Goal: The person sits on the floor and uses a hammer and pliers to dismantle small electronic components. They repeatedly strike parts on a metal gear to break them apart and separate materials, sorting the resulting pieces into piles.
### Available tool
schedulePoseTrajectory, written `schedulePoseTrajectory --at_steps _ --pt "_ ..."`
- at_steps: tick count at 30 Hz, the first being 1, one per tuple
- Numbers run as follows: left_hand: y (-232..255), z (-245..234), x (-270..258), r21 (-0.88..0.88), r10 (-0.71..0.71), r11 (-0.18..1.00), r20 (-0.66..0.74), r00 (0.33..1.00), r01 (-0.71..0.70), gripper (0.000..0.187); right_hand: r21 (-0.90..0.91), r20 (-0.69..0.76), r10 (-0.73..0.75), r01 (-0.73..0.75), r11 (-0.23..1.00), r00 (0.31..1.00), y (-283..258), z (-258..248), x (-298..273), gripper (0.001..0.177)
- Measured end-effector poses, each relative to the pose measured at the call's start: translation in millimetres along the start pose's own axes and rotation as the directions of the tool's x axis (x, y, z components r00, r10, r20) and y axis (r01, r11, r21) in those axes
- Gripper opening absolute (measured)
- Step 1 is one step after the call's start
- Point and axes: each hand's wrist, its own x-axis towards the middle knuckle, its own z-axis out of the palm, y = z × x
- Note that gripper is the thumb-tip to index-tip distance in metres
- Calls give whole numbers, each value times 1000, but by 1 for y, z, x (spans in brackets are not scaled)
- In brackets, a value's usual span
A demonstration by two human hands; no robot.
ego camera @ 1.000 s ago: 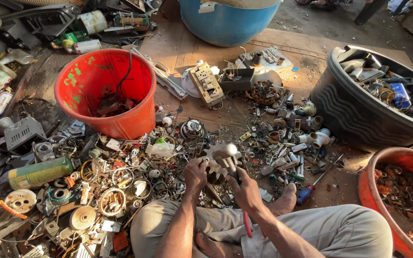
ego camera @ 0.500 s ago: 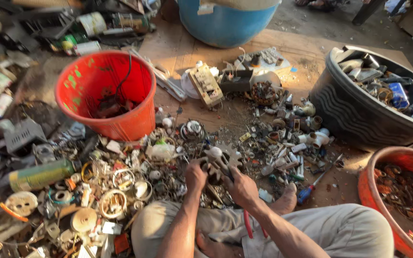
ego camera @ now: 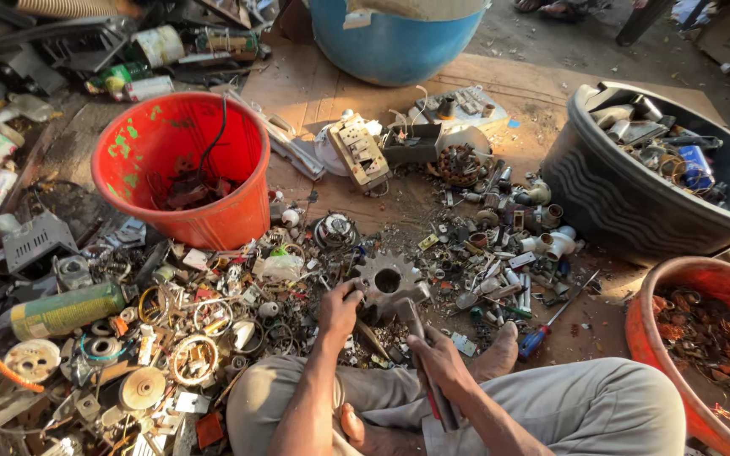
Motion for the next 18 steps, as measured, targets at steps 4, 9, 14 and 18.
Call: schedulePoseTrajectory --at_steps 4,9,14,18 --pt "11 4 -9 -473 8 877 186 983 82 28 -300 35 -121 126 946 992 11 -2 20 39" --pt "22 3 -25 -426 90 904 248 965 25 28 -764 13 -581 383 520 814 -24 6 -13 58" --pt "15 -3 -39 -284 280 939 308 909 -193 26 -504 31 -828 724 471 560 -70 23 -10 55" --pt "-17 1 -9 429 271 852 129 954 -300 25 -289 -40 -551 518 805 834 -91 28 14 33"
